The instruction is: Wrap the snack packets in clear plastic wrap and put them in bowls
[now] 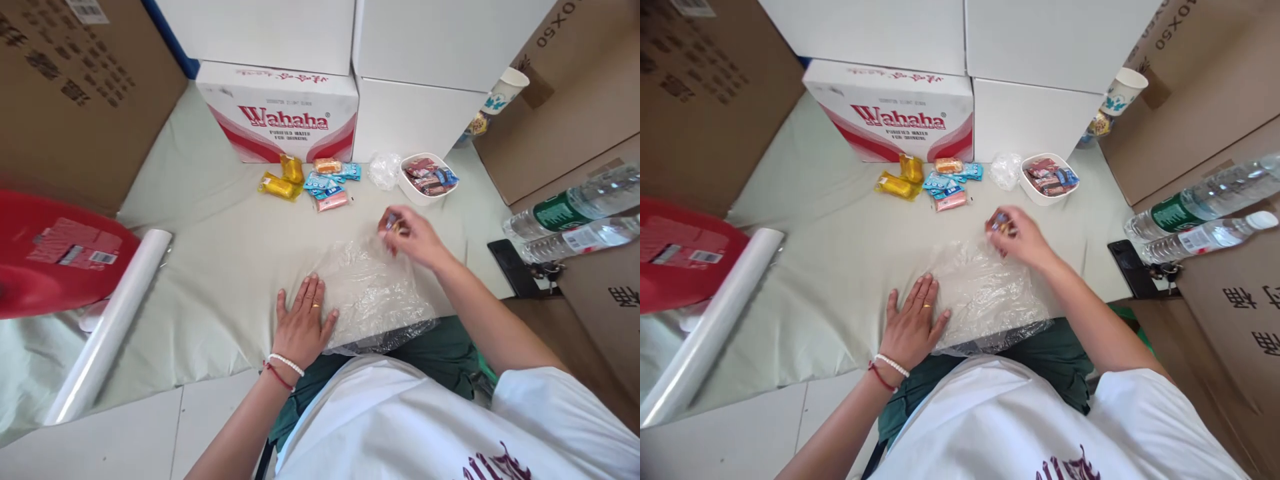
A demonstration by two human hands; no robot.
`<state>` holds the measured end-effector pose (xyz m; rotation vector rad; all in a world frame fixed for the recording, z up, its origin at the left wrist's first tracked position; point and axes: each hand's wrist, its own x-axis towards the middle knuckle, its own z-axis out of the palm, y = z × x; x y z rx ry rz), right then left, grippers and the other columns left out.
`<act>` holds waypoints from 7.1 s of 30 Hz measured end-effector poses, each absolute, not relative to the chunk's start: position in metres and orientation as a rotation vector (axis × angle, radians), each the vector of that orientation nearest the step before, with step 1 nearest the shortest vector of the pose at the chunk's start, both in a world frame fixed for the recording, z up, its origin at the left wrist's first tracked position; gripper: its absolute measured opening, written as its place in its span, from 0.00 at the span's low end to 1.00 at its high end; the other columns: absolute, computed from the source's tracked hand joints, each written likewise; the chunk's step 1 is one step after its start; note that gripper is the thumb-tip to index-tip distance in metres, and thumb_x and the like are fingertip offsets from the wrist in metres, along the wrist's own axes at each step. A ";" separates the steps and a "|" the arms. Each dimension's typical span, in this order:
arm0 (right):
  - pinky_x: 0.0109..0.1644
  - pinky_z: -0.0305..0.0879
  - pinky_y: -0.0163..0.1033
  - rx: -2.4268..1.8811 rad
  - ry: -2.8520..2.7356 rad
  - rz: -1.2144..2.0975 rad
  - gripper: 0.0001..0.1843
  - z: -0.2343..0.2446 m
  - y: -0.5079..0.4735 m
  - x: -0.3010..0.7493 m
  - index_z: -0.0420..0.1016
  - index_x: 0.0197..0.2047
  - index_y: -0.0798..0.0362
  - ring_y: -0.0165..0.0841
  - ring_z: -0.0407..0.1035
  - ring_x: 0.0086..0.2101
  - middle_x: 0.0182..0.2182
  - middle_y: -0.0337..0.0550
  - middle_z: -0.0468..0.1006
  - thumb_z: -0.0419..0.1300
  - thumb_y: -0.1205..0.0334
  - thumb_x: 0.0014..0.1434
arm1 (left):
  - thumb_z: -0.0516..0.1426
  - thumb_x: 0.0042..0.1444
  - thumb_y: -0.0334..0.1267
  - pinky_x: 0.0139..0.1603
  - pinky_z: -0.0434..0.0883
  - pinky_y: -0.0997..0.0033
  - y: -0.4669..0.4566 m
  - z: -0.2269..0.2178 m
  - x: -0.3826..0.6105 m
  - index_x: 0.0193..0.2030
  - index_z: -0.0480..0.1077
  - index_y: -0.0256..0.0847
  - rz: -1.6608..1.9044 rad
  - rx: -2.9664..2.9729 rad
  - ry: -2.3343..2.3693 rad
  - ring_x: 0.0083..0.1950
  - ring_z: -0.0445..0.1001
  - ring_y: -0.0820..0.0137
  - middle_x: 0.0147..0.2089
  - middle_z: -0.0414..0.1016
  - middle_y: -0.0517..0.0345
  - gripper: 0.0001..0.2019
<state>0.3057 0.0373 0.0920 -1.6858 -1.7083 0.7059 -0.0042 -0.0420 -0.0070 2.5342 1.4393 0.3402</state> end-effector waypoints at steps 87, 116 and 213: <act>0.42 0.63 0.38 -1.779 -2.157 1.165 0.13 0.060 0.033 0.292 0.78 0.39 0.54 0.36 0.71 0.38 0.38 0.46 0.79 0.57 0.56 0.69 | 0.47 0.70 0.62 0.79 0.36 0.31 -0.025 -0.004 -0.012 0.81 0.50 0.41 0.112 2.578 1.521 0.82 0.51 0.47 0.82 0.49 0.41 0.41; 0.53 0.63 0.46 -1.500 -2.418 0.791 0.09 0.066 -0.016 0.266 0.71 0.43 0.52 0.43 0.67 0.48 0.47 0.50 0.76 0.67 0.62 0.63 | 0.45 0.70 0.62 0.79 0.36 0.31 -0.026 -0.007 -0.012 0.81 0.50 0.40 0.161 2.604 1.506 0.82 0.50 0.48 0.82 0.50 0.42 0.40; 0.66 0.61 0.51 -1.736 -2.502 0.455 0.41 0.058 0.094 0.270 0.64 0.73 0.61 0.52 0.63 0.64 0.62 0.63 0.75 0.70 0.58 0.62 | 0.52 0.62 0.26 0.47 0.66 0.51 -0.033 0.018 0.058 0.67 0.73 0.46 0.521 2.616 1.239 0.53 0.75 0.55 0.65 0.78 0.49 0.28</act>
